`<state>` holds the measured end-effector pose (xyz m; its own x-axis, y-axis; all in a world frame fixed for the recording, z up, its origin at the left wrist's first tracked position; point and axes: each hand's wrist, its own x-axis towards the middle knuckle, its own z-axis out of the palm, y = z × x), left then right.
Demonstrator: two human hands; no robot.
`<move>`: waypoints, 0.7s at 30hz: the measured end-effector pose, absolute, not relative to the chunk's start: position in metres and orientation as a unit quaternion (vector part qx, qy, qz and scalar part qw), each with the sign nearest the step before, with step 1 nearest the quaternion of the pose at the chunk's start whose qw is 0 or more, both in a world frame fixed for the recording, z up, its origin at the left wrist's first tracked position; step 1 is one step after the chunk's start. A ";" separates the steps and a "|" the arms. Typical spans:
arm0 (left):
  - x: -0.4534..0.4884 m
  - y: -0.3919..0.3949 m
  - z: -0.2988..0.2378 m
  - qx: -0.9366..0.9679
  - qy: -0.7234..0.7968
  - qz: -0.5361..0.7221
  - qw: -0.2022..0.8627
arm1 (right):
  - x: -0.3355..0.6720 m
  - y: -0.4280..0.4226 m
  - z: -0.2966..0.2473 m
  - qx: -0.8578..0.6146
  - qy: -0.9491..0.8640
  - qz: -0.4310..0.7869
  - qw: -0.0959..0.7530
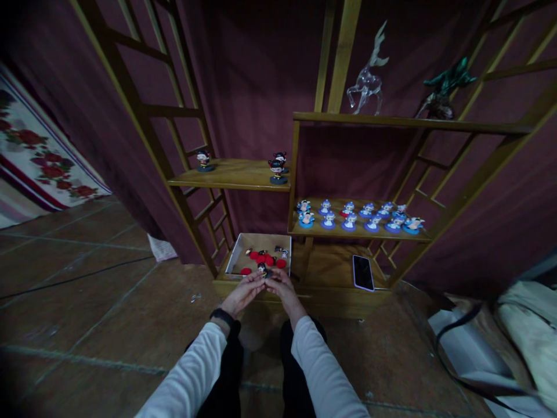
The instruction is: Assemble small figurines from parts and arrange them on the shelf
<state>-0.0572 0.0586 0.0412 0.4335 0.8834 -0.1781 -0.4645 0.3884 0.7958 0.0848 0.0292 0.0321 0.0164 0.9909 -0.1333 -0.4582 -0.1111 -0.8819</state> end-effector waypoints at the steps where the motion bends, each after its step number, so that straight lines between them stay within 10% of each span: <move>1: -0.057 0.058 0.042 0.346 0.307 0.437 0.771 | 0.085 0.029 0.032 -0.410 -0.325 0.623 0.581; 21: -0.047 0.056 0.030 0.420 0.319 0.461 0.714 | 0.085 0.033 0.027 -0.415 -0.269 0.614 0.615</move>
